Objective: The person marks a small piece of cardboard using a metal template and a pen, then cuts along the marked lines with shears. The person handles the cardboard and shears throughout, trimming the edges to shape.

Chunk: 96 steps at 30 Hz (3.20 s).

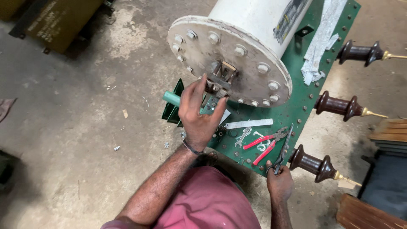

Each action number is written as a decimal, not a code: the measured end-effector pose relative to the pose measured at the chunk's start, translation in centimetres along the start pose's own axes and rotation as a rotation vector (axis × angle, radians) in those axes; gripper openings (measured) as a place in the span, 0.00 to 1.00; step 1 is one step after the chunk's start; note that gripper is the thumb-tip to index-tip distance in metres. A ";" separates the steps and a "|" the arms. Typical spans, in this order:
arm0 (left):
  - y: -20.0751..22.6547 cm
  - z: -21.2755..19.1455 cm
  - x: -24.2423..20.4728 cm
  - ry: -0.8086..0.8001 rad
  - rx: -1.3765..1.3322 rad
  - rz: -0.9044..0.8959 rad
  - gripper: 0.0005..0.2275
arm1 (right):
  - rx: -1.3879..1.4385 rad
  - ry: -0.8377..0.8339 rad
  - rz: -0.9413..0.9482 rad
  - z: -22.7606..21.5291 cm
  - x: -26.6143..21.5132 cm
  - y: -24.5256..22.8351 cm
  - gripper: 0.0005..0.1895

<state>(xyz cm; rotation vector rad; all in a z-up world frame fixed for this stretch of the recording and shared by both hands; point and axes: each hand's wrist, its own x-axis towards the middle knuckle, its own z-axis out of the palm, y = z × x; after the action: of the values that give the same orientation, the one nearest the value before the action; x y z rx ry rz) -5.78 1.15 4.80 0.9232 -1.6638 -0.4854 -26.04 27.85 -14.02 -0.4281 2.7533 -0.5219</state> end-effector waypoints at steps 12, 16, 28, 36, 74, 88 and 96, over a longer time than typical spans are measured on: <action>-1.6 -0.6 0.5 -0.094 -0.067 0.010 0.30 | -0.104 0.084 0.050 1.2 -0.5 -0.1 0.26; -1.8 -0.3 0.6 -0.079 -0.095 0.024 0.29 | -0.111 0.091 0.057 1.0 -0.7 -0.7 0.26; -3.6 1.6 -1.4 0.009 -0.012 0.012 0.30 | -0.014 0.037 -0.015 0.6 0.4 -0.8 0.25; -3.5 3.0 -3.0 0.057 -0.097 -0.092 0.27 | -0.005 -0.027 -0.010 -0.1 0.3 -0.3 0.25; -0.4 -0.9 0.3 -0.098 0.042 0.048 0.25 | -0.042 -0.071 0.019 -1.7 0.7 -2.3 0.29; -2.2 -0.4 1.1 -0.136 0.046 0.101 0.29 | -0.229 -0.070 0.097 -2.4 0.2 -5.4 0.33; -2.7 -0.8 1.5 -0.158 -0.009 0.043 0.25 | -0.270 0.014 0.056 -1.8 0.5 -5.2 0.32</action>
<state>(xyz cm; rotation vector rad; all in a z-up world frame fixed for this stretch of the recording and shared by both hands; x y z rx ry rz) -4.26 -1.54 4.07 0.8592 -1.8184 -0.5480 -25.89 23.65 -10.48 -0.4074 2.8496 -0.1392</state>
